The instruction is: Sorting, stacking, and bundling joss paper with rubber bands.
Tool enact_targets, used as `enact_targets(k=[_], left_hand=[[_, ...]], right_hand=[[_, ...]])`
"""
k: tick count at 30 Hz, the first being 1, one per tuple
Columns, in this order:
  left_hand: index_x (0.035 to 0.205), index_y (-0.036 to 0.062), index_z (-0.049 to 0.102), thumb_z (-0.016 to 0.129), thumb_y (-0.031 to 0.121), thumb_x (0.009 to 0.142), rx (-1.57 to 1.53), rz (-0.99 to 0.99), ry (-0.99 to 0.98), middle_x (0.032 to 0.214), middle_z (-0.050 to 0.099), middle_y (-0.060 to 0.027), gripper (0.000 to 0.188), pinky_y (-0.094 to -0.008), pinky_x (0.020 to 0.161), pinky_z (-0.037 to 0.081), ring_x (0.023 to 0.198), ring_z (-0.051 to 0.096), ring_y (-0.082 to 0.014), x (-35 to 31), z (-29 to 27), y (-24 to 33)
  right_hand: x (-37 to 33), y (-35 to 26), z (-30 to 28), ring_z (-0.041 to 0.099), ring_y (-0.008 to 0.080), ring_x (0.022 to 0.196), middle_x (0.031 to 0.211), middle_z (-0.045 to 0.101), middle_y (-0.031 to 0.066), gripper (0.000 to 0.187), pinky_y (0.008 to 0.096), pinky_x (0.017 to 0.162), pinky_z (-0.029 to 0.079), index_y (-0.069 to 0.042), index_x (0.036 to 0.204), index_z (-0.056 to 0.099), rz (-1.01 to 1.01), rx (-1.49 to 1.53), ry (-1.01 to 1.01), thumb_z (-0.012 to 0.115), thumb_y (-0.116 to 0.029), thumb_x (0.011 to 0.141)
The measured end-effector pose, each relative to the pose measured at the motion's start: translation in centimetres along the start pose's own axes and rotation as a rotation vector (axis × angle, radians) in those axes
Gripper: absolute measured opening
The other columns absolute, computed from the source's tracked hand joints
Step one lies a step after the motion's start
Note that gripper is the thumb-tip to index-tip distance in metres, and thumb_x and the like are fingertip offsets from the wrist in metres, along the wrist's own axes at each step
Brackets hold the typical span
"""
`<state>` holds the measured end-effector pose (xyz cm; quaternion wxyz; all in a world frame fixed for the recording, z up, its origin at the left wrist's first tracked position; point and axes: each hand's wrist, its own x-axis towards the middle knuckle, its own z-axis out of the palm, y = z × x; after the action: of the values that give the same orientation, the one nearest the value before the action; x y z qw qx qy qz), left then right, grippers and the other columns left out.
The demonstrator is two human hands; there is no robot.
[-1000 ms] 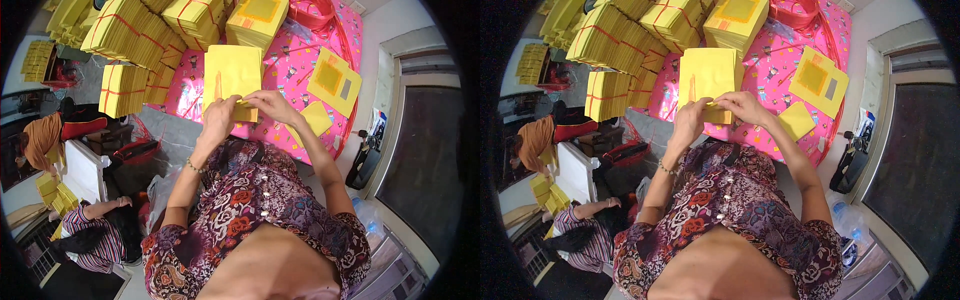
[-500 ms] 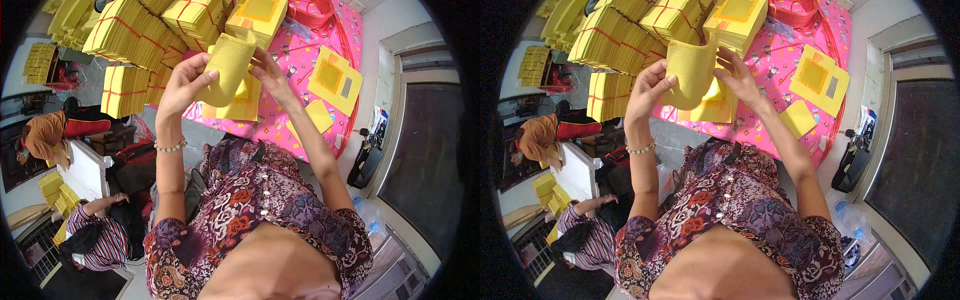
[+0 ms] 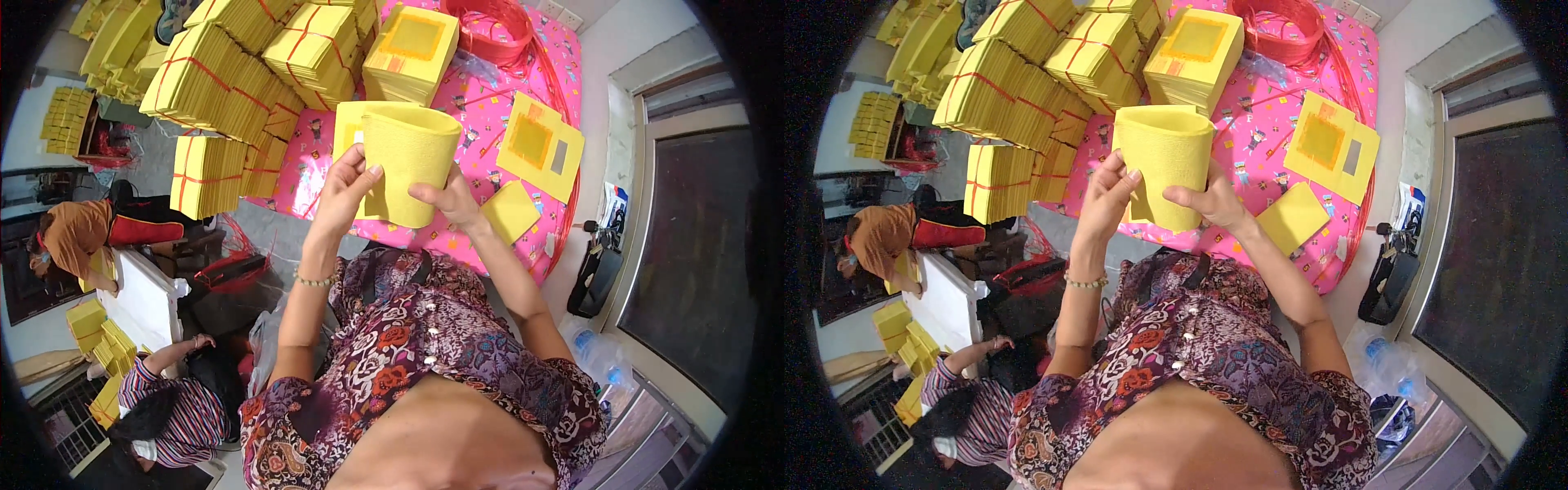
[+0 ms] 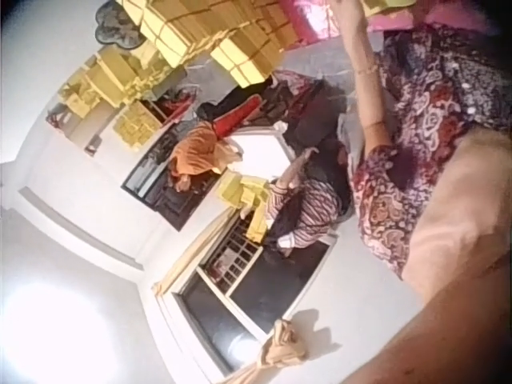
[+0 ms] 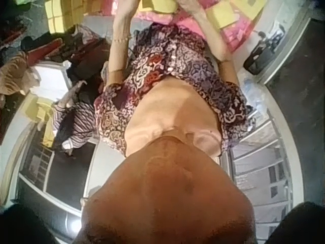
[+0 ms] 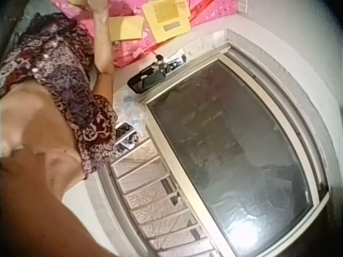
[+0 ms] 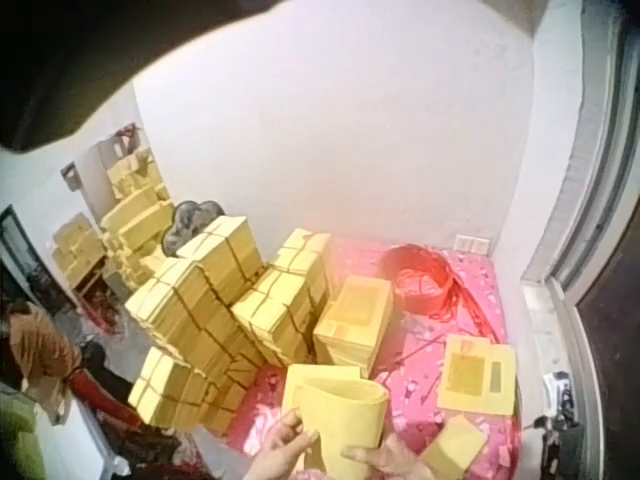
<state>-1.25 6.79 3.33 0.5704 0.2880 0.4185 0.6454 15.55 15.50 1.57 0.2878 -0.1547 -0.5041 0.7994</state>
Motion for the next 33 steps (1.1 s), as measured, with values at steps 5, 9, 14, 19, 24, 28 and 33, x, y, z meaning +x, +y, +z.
enact_targets(k=[5, 9, 14, 19, 24, 28, 33], left_hand=[[0.099, 0.0003, 0.056, 0.06, 0.009, 0.089, 0.629, 0.275, 0.191, 0.095, 0.061, -0.0045, 0.014, -0.0252, 0.078, 0.045, 0.086, 0.057, -0.0122, -1.1, 0.7, -0.7], [0.093, -0.0002, 0.058, 0.062, 0.008, 0.086, 0.837, 0.465, 0.295, 0.101, 0.058, -0.0073, 0.012, -0.0254, 0.077, 0.045, 0.091, 0.057, -0.0152, -0.8, 0.9, -1.6], [0.107, 0.0, 0.051, 0.055, 0.005, 0.09, 0.333, 0.213, 0.178, 0.105, 0.058, -0.0074, 0.018, -0.0264, 0.081, 0.045, 0.098, 0.055, -0.014, -0.5, 1.0, -1.8], [0.127, 0.0004, 0.039, 0.047, 0.008, 0.095, 0.26, 0.114, 0.188, 0.117, 0.055, -0.008, 0.034, -0.0279, 0.093, 0.04, 0.108, 0.051, -0.0133, 0.6, 0.5, -2.3], [0.134, -0.0009, 0.034, 0.04, 0.012, 0.098, 0.347, 0.128, 0.129, 0.12, 0.053, -0.009, 0.038, -0.0283, 0.098, 0.036, 0.112, 0.048, -0.015, 0.1, 1.6, -2.0], [0.131, -0.0012, 0.035, 0.041, 0.014, 0.099, 0.486, 0.245, 0.089, 0.108, 0.052, -0.0062, 0.035, -0.0267, 0.086, 0.041, 0.098, 0.048, -0.0125, -0.9, 0.6, -3.0], [0.128, -0.0012, 0.04, 0.041, 0.012, 0.1, 0.439, 0.388, 0.079, 0.109, 0.052, -0.0066, 0.031, -0.0264, 0.085, 0.041, 0.099, 0.049, -0.0132, -0.9, 0.4, -4.2]], right_hand=[[-0.6, 0.2, 0.0, 0.059, 0.0179, 0.102, 0.113, 0.06, 0.0092, 0.054, 0.0325, 0.088, 0.049, -0.001, 0.124, 0.048, -0.081, -0.144, 0.131, 0.073, -0.017, 0.079], [-0.8, 0.3, -0.1, 0.06, 0.017, 0.1, 0.111, 0.062, 0.0088, 0.049, 0.032, 0.085, 0.049, -0.001, 0.121, 0.051, -0.078, -0.135, 0.145, 0.072, -0.017, 0.08], [-0.4, 0.7, -0.3, 0.059, 0.0155, 0.1, 0.111, 0.06, 0.0097, 0.049, 0.0305, 0.086, 0.048, 0.001, 0.121, 0.049, 0.011, -0.135, 0.177, 0.069, -0.019, 0.082], [0.7, 0.5, 0.0, 0.06, 0.0153, 0.098, 0.109, 0.061, 0.0093, 0.045, 0.0306, 0.084, 0.049, 0.001, 0.119, 0.05, 0.012, -0.079, 0.206, 0.068, -0.018, 0.083], [0.3, 0.8, -0.6, 0.059, 0.0155, 0.1, 0.112, 0.061, 0.0092, 0.047, 0.0307, 0.085, 0.049, 0.0, 0.12, 0.051, -0.085, -0.214, 0.194, 0.07, -0.018, 0.082], [-1.0, 0.1, -0.3, 0.058, 0.0153, 0.105, 0.115, 0.061, 0.0079, 0.051, 0.0306, 0.088, 0.048, 0.0, 0.124, 0.049, -0.058, -0.261, 0.093, 0.072, -0.008, 0.079], [-1.1, 0.1, -0.5, 0.056, 0.0127, 0.104, 0.114, 0.06, 0.0057, 0.047, 0.0286, 0.088, 0.047, 0.0, 0.122, 0.051, -0.14, -0.276, 0.021, 0.071, -0.002, 0.079]])
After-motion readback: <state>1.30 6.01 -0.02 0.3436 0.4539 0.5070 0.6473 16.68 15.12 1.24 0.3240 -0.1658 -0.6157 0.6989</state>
